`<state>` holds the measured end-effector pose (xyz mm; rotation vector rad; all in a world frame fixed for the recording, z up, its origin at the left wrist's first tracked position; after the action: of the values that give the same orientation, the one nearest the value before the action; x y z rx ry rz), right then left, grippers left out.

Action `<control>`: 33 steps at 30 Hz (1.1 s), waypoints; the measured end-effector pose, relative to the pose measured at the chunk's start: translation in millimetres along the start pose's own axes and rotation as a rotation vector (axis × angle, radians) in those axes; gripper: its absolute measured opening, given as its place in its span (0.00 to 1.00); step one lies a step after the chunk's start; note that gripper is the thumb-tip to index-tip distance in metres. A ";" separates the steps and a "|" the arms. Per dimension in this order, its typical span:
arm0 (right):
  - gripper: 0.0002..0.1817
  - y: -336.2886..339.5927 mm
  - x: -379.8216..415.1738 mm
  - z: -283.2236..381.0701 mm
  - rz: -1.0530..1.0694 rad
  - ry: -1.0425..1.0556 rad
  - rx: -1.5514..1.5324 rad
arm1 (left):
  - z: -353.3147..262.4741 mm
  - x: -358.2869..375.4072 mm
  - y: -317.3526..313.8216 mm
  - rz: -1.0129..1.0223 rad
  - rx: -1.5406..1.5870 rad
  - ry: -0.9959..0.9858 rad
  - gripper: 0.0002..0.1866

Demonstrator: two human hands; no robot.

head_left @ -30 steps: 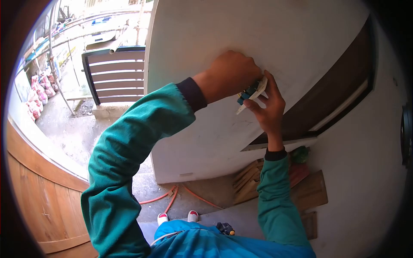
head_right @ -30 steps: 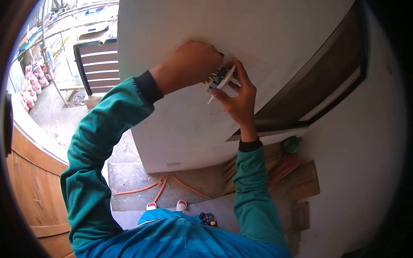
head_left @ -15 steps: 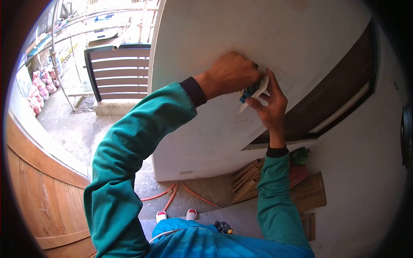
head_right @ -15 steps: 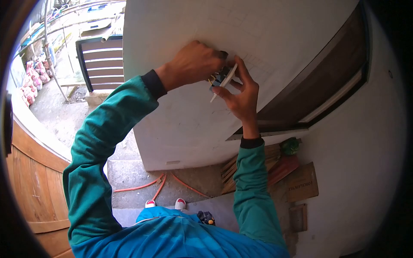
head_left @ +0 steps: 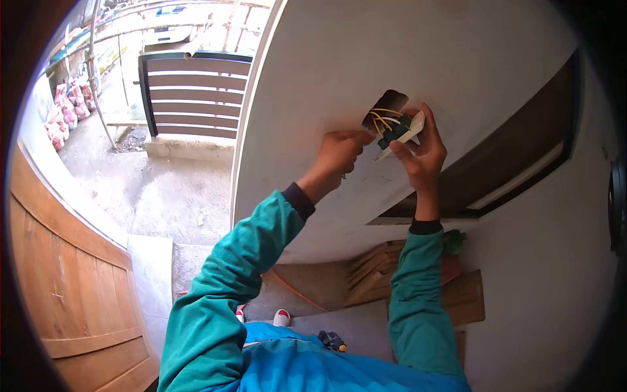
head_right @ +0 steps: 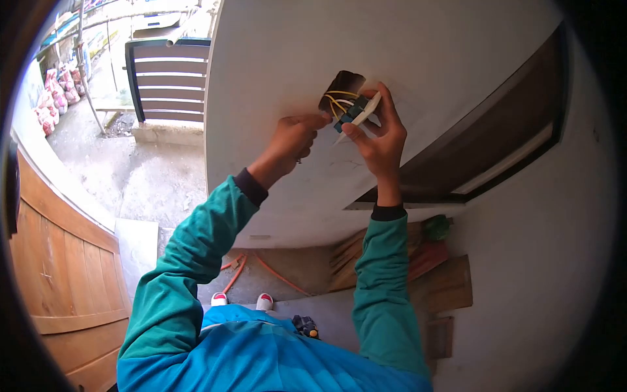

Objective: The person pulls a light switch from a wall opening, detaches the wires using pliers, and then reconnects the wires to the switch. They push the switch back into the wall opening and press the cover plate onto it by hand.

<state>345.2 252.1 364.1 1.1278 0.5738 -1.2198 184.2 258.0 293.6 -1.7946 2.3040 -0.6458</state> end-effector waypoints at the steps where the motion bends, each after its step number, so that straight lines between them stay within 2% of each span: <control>1: 0.49 1.0 -0.4 -0.1 0.001 0.000 0.000 | 3.2 -1.3 -5.4 0.022 0.097 0.008 0.09; 2: 0.49 1.4 -0.4 -1.2 0.011 -0.001 -0.001 | 5.4 -2.5 -9.1 0.043 0.192 0.017 0.09; 8: 0.48 1.4 -0.1 -1.0 0.006 0.003 -0.006 | 9.2 -20.0 -14.5 0.079 0.236 -0.085 0.10; 12: 0.48 -1.6 0.3 -3.4 -0.021 0.017 -0.018 | 10.8 -17.3 -15.2 0.133 0.278 -0.069 0.11; 14: 0.48 -1.5 -1.1 -3.0 -0.036 0.022 -0.032 | 1.4 -13.3 -6.9 -0.105 -0.075 -0.231 0.12; 15: 0.49 -2.5 -2.2 -1.2 -0.033 0.008 -0.026 | 0.3 -16.5 -4.3 -0.099 -0.081 -0.232 0.12; 17: 0.49 -3.0 -1.9 -0.1 -0.041 -0.008 -0.022 | -12.1 -14.4 2.0 -0.273 -0.215 -0.667 0.13; 18: 0.49 -3.1 -2.4 -0.6 -0.040 -0.010 -0.019 | -18.5 -10.0 0.8 -0.270 -0.220 -0.669 0.13; 20: 0.49 -2.3 -0.7 -1.7 -0.039 -0.015 -0.013 | -22.6 -6.7 -1.7 -0.157 -0.077 -0.394 0.14; 21: 0.49 -2.1 -0.1 -2.8 -0.038 -0.022 -0.016 | -23.2 -4.7 -3.0 -0.157 -0.077 -0.395 0.14; 23: 0.49 -3.2 -2.5 -1.8 -0.038 -0.019 -0.023 | -22.4 -2.9 -7.2 -0.067 0.030 -0.243 0.15; 27: 0.49 -4.0 -1.8 -4.4 -0.055 -0.018 0.018 | -15.1 -16.5 -8.9 -0.044 0.103 -0.161 0.13; 29: 0.49 -3.0 0.6 -4.6 -0.094 -0.017 0.038 | -20.5 -23.8 -3.2 -0.214 -0.191 -0.752 0.10; 31: 0.48 -7.2 -1.1 0.3 -0.130 -0.020 0.173 | -29.2 0.1 11.2 -0.562 -0.721 -1.035 0.10; 32: 0.48 -10.8 -3.7 6.4 -0.162 0.046 0.262 | -29.0 5.2 18.4 -0.521 -0.739 -1.049 0.10; 33: 0.48 -13.7 -4.6 10.5 -0.199 0.041 0.280 | -27.9 10.2 22.9 -0.571 -0.944 -1.093 0.13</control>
<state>328.9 245.5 367.1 1.3570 0.5681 -1.4850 150.7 259.5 310.4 -2.2268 1.3090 1.3109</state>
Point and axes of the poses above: each hand's wrist, its own x-axis away from the middle knuckle, its own y-axis out of the back of the hand, z = x × y, the point moved 3 cm from there along -x, towards the middle knuckle, and after that the axes turned 13 degrees about y, right-handed, at the moved point
